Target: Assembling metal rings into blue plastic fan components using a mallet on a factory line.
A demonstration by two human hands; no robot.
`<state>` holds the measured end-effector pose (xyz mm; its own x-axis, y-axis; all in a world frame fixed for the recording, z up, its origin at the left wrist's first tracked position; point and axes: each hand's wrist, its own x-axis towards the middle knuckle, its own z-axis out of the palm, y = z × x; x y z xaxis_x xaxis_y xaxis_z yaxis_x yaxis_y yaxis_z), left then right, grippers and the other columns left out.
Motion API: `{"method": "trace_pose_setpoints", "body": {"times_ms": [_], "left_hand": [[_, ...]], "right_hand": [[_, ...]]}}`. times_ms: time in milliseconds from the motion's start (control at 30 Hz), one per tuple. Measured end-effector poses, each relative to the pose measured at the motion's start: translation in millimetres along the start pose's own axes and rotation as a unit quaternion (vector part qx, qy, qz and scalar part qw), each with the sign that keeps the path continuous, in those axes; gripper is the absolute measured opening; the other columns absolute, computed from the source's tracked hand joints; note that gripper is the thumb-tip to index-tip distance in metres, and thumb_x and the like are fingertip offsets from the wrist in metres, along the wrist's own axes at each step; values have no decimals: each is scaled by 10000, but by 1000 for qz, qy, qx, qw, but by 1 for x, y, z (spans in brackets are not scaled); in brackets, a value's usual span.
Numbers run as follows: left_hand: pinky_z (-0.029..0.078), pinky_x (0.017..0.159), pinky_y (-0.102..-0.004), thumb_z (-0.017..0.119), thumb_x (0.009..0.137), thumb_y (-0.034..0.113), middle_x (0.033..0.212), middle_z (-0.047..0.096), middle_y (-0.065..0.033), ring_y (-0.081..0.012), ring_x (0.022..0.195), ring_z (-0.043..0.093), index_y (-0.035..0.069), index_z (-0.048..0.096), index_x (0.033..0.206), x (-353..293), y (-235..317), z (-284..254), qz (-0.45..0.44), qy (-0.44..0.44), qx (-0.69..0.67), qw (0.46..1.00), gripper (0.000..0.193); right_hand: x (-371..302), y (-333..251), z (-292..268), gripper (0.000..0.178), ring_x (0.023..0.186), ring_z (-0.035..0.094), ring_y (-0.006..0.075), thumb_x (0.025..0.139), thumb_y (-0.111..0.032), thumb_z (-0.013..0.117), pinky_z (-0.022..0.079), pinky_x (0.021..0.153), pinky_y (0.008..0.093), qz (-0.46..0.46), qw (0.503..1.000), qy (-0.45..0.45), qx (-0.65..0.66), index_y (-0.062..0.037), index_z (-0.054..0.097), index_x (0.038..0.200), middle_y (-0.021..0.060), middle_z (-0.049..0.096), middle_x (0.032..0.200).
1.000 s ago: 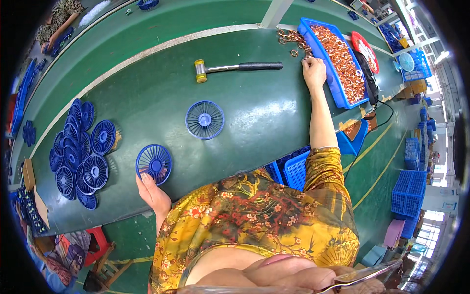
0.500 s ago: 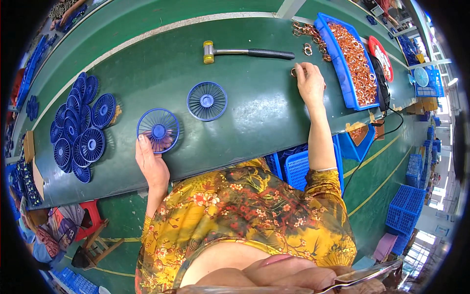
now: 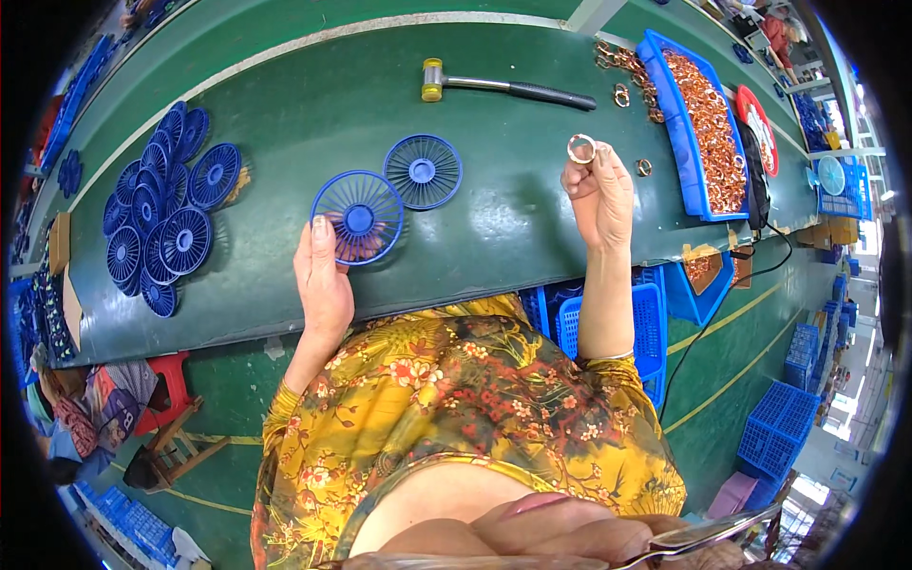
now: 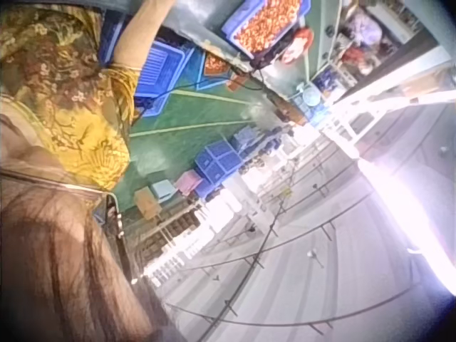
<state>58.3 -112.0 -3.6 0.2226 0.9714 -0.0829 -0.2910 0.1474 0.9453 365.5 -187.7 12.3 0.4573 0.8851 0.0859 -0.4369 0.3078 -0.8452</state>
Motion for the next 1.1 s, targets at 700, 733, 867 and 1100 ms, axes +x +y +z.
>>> {"method": "trace_pose_setpoints", "body": {"times_ms": [700,733,867,1100], "left_hand": [[515,756,-313,388,1006,343,929,637,-126,-185,813,637,-12,531,1060,-7,0,-5,-45,-70,66,994,387],[515,758,-315,384,1007,342,939,638,-131,-188,822,638,-15,530,1062,-7,-1,-5,-52,-61,61,995,390],[472,691,-252,402,1000,369,913,626,-84,-126,779,606,5,542,1056,-9,5,5,-55,-55,22,997,394],[434,621,-190,417,994,396,880,608,-26,-61,733,569,25,553,1041,-8,-3,-6,-65,-60,35,995,398]], "right_hand": [[-13,21,40,158,833,514,156,911,-202,596,406,625,257,66,967,-129,210,-47,568,927,79,575,978],[-15,21,44,149,842,526,160,910,-190,596,420,642,259,53,981,-116,148,-45,572,926,81,579,991],[-19,23,46,107,788,562,145,898,-121,607,465,679,255,-50,993,-92,-60,-16,595,913,88,596,1007],[-16,27,48,51,767,590,139,850,-47,636,480,668,236,-177,844,-102,-496,-14,617,884,91,620,943]]}}
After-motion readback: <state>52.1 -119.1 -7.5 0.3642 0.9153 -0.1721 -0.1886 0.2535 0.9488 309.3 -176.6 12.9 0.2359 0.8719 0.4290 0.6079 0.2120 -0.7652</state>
